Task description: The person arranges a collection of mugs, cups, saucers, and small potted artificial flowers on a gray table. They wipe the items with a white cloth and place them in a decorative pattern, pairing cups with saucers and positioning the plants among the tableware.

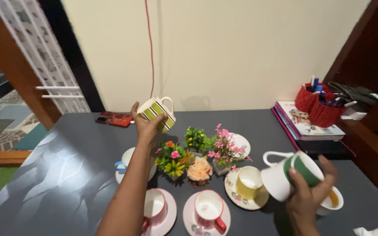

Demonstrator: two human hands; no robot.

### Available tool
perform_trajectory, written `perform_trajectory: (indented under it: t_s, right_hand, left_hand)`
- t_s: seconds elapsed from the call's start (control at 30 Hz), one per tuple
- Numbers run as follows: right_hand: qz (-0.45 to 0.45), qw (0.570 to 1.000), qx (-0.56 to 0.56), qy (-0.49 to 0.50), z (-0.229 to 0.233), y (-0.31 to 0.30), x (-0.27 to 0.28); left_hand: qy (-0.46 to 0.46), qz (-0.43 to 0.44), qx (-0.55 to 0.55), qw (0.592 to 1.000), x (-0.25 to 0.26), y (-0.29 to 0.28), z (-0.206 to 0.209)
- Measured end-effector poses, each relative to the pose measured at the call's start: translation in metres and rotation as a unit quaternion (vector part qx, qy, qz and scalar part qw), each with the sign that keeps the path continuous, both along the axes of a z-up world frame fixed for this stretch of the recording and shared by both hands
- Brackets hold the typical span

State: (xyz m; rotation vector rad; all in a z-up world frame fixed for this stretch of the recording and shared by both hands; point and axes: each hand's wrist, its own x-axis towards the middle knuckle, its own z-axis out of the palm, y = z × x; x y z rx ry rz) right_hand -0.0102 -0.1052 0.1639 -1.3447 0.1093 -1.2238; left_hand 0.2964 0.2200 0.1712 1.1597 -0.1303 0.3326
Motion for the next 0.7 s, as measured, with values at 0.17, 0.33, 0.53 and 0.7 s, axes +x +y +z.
perform_trajectory:
  t_s: [0.17,0.33,0.53,0.7]
  right_hand:
    - [-0.017,0.997,0.016,0.076,0.031,-0.020,0.048]
    - [0.052,0.998,-0.039,0.021,0.021,-0.035,0.094]
    - [0.034,0.975,-0.118,0.185,0.002,-0.056,0.158]
    - [0.104,0.964,-0.105,0.223,-0.012,-0.063,0.186]
  left_hand:
    - [-0.053,0.025,0.158,0.986,0.035,-0.020,0.002]
    - [-0.006,0.035,0.445,0.895,0.056,-0.011,-0.010]
    - [0.046,0.041,0.541,0.839,0.070,-0.003,-0.058]
    - [0.087,0.031,0.564,0.821,0.081,0.002,-0.078]
